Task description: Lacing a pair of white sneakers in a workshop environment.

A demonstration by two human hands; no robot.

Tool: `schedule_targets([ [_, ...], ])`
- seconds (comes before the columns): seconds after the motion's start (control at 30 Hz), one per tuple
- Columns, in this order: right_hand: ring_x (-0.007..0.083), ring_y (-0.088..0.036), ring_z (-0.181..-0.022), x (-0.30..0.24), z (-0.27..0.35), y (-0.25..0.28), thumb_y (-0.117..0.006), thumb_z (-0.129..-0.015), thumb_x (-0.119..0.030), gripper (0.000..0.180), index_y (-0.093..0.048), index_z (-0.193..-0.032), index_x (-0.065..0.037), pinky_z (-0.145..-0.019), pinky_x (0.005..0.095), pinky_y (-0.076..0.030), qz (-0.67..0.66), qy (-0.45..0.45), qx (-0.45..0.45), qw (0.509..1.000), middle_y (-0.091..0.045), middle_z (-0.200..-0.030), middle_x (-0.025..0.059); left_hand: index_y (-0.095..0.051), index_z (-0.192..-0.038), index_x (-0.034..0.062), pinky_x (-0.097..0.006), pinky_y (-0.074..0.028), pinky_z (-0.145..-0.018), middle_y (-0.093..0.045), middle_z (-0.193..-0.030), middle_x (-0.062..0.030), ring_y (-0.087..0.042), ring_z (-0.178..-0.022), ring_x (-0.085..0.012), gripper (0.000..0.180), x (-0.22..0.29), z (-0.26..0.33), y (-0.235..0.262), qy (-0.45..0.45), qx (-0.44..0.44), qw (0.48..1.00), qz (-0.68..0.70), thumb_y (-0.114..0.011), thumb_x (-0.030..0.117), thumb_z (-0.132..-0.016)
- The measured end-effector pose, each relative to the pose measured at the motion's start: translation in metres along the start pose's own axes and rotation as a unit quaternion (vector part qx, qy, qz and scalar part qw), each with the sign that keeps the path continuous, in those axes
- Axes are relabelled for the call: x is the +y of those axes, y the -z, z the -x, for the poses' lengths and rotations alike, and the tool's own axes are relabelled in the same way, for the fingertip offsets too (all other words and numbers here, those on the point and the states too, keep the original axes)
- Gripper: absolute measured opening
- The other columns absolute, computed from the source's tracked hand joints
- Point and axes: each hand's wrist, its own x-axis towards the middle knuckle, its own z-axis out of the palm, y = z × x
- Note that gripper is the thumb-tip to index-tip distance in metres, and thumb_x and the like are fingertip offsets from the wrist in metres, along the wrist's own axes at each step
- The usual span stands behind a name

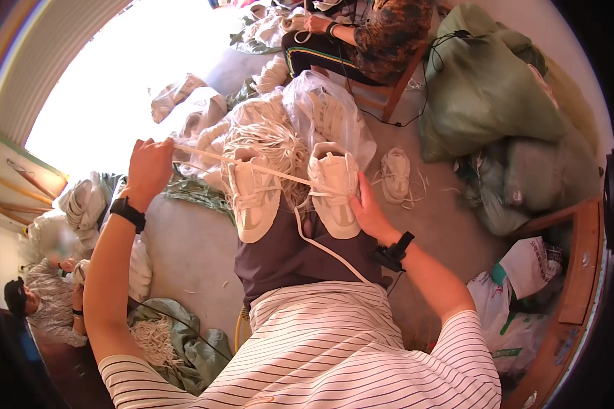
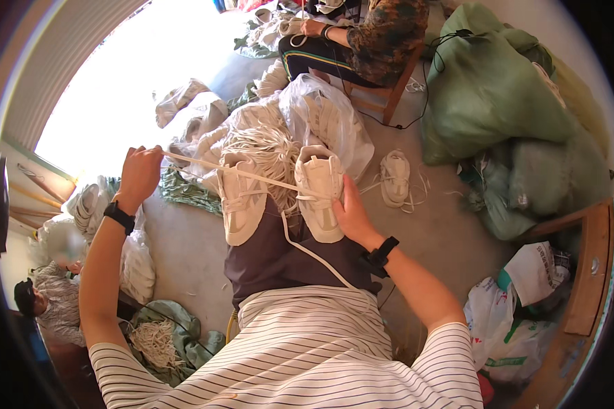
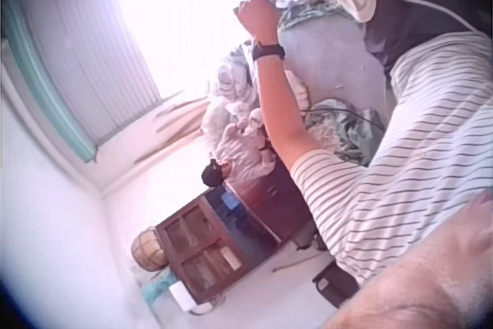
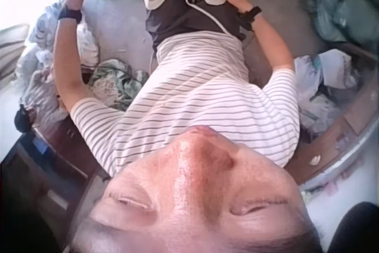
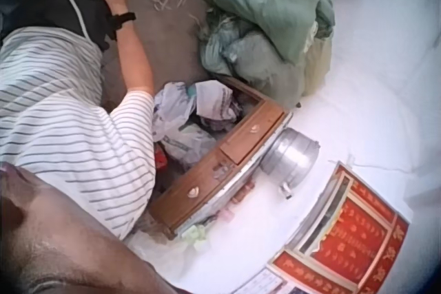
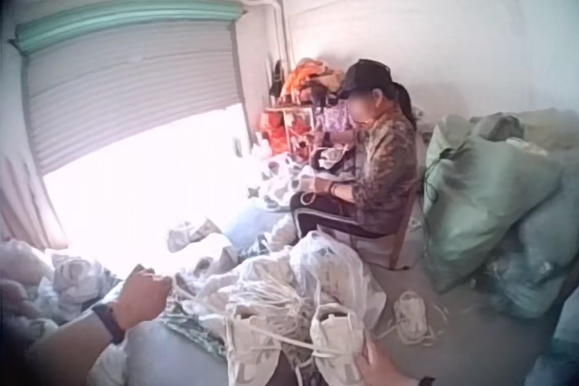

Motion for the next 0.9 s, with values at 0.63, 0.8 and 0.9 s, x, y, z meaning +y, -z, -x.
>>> schedule_targets([
  [0.63, 0.0344, -0.025, -0.141, -0.057, 0.029, 0.000, -0.050, -0.093, -0.012, 0.065, -0.018, -0.147, 0.006, -0.116, 0.0380, -0.019, -0.008, -0.008, -0.007, 1.000, -0.025, -0.150, 0.0245, -0.067, -0.075, 0.0065, -0.045, -0.051, -0.070, -0.068, -0.071, -0.0155, -0.068, -0.070, -0.0319, 0.021, -0.169, 0.083, 0.079, 0.157, -0.071, 0.959, -0.223, -0.050, 0.015, -0.084],
  [0.8, 0.0339, -0.023, -0.142, -0.066, 0.038, -0.003, -0.048, -0.094, -0.013, 0.065, -0.016, -0.148, 0.005, -0.117, 0.0381, -0.018, 0.007, -0.010, -0.010, 1.000, -0.023, -0.151, 0.0241, -0.067, -0.080, 0.0068, -0.040, -0.054, -0.067, -0.069, -0.073, -0.0144, -0.069, -0.071, -0.0303, 0.020, -0.205, 0.109, 0.101, 0.208, -0.080, 0.938, -0.264, -0.050, 0.015, -0.086],
  [0.9, 0.0340, -0.023, -0.142, -0.070, 0.040, -0.004, -0.047, -0.095, -0.014, 0.064, -0.016, -0.148, 0.005, -0.117, 0.0382, -0.018, 0.014, -0.007, -0.013, 1.000, -0.023, -0.151, 0.0239, -0.066, -0.085, 0.0064, -0.037, -0.055, -0.067, -0.070, -0.075, -0.0133, -0.070, -0.073, -0.0294, 0.018, -0.220, 0.121, 0.112, 0.249, -0.094, 0.922, -0.283, -0.050, 0.014, -0.086],
])
